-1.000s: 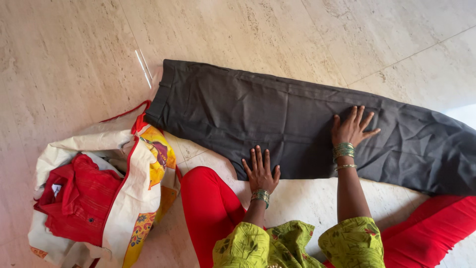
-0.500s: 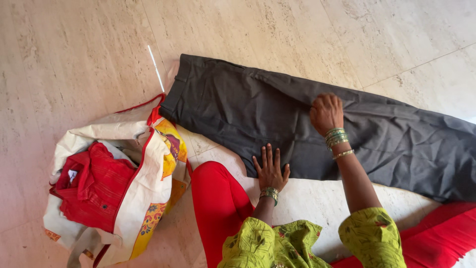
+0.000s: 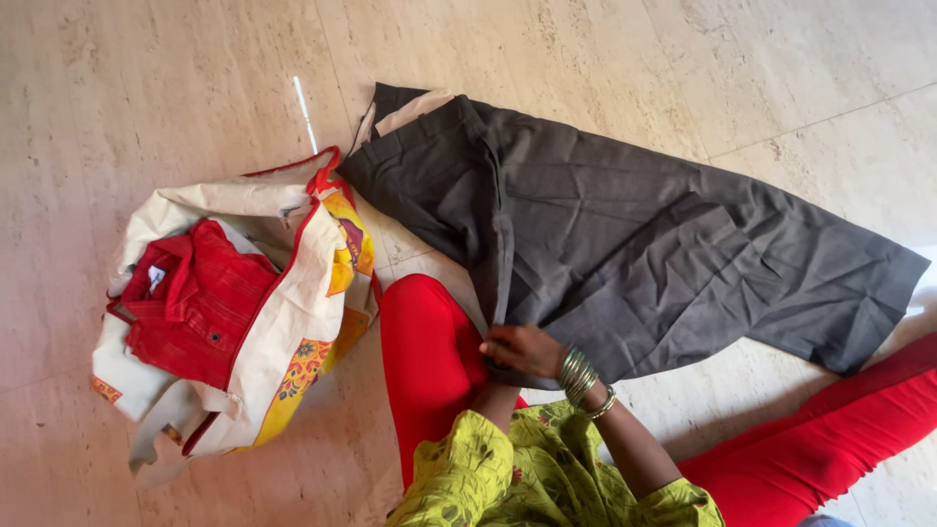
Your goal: The person folds garments including a pair of trousers, a shirt, and a top by hand while sitting on a floor, placing them into a bag.
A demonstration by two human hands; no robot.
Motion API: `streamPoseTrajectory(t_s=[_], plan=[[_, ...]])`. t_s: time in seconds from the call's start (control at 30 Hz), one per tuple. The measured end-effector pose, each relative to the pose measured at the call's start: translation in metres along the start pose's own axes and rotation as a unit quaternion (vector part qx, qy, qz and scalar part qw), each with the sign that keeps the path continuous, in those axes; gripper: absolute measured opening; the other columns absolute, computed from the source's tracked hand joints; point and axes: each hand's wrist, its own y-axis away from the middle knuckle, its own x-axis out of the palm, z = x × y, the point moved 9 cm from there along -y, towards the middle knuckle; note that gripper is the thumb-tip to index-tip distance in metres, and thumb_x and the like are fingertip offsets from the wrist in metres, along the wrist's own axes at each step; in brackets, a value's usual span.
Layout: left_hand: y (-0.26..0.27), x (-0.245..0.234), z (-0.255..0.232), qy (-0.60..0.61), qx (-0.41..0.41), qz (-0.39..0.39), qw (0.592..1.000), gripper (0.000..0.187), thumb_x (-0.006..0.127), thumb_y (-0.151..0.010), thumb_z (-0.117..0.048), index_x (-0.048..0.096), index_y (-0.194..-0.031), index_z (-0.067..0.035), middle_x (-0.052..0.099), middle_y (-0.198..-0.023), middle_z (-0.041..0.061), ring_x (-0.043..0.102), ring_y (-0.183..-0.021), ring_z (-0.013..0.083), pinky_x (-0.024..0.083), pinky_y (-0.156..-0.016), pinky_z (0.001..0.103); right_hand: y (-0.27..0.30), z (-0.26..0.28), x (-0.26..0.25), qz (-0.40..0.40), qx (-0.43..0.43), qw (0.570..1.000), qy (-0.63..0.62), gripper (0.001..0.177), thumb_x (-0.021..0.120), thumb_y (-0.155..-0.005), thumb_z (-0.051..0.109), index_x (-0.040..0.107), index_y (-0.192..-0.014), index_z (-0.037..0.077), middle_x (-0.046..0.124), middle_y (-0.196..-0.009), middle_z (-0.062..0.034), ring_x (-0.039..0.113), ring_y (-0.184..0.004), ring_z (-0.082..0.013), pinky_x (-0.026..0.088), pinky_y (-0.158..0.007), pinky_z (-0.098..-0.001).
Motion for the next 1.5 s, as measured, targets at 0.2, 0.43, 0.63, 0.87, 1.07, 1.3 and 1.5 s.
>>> streamPoseTrajectory(t_s=[0.2, 0.43, 0.63, 0.87, 1.07, 1.3, 1.5], plan=[[-0.026, 0.002, 0.005, 0.013, 0.019, -0.024, 0.999, 0.062, 0.048, -0.097, -0.049, 0.051, -0.146, -0.012, 0.037, -0.159, 0.015, 0.026, -0.148, 0.0321, 0.013, -0.116, 0.064, 0.013, -0.074, -0.123, -0.452, 0.042, 0.87, 0.192, 0.017, 0.069, -0.097, 0.024, 0.068, -0.106, 0.009, 0.069, -0.107, -0.0131, 0.068, -0.094, -0.0342, 0.056, -0.077, -0.0437], [-0.047, -0.004, -0.005, 0.031, 0.032, -0.027, 0.999, 0.06, 0.049, -0.096, -0.047, 0.052, -0.144, -0.012, 0.038, -0.155, 0.015, 0.028, -0.144, 0.0317, 0.015, -0.114, 0.062, 0.039, -0.155, -0.167, -0.524, 0.133, 0.738, 0.403, 0.025, 0.075, -0.089, 0.035, 0.073, -0.106, 0.018, 0.066, -0.127, -0.0016, 0.057, -0.122, -0.0259, 0.034, -0.106, -0.0617], [-0.064, -0.022, 0.025, 0.012, 0.036, -0.031, 0.999, 0.058, 0.05, -0.095, -0.046, 0.053, -0.142, -0.012, 0.04, -0.153, 0.014, 0.029, -0.141, 0.0313, 0.016, -0.111, 0.06, 0.057, -0.167, -0.186, -0.554, 0.2, 0.747, 0.308, 0.022, 0.075, -0.094, 0.036, 0.073, -0.102, 0.016, 0.069, -0.117, -0.005, 0.061, -0.117, -0.0293, 0.045, -0.101, -0.0549], [-0.059, -0.006, -0.01, 0.036, 0.043, -0.024, 0.998, 0.056, 0.051, -0.094, -0.044, 0.054, -0.14, -0.013, 0.041, -0.149, 0.013, 0.03, -0.137, 0.0308, 0.018, -0.109, 0.058, 0.04, 0.135, -0.198, -0.273, -0.23, 0.933, 0.038, 0.073, 0.074, -0.094, 0.021, 0.033, -0.154, 0.011, 0.072, -0.092, -0.005, 0.071, -0.091, -0.0185, 0.057, -0.085, -0.0374], [-0.057, -0.007, -0.013, 0.033, 0.055, -0.022, 0.998, 0.055, 0.052, -0.093, -0.043, 0.055, -0.138, -0.013, 0.043, -0.146, 0.013, 0.032, -0.134, 0.0304, 0.02, -0.106, 0.057, 0.055, 0.218, -0.208, -0.194, -0.223, 0.953, 0.072, 0.079, 0.073, -0.091, 0.018, 0.033, -0.159, 0.011, 0.073, -0.085, -0.0052, 0.071, -0.074, -0.0149, 0.058, -0.068, -0.0328], [-0.06, -0.007, -0.012, 0.037, 0.058, -0.026, 0.997, 0.053, 0.053, -0.092, -0.041, 0.056, -0.136, -0.013, 0.044, -0.143, 0.012, 0.033, -0.13, 0.0299, 0.021, -0.104, 0.055, -0.026, -0.053, -0.194, -0.319, 0.075, 0.93, 0.164, 0.034, 0.066, -0.096, 0.02, 0.066, -0.129, 0.016, 0.076, -0.114, -0.0088, 0.076, -0.094, -0.0275, 0.059, -0.086, -0.0422], [-0.066, -0.006, -0.016, 0.043, 0.062, -0.027, 0.997, 0.051, 0.053, -0.091, -0.04, 0.056, -0.135, -0.013, 0.045, -0.14, 0.012, 0.035, -0.127, 0.0295, 0.023, -0.101, 0.054, -0.041, -0.134, -0.162, -0.389, 0.123, 0.873, 0.267, 0.047, 0.081, -0.08, 0.029, 0.069, -0.123, 0.015, 0.062, -0.118, -0.0125, 0.063, -0.109, -0.0329, 0.055, -0.086, -0.0452]])
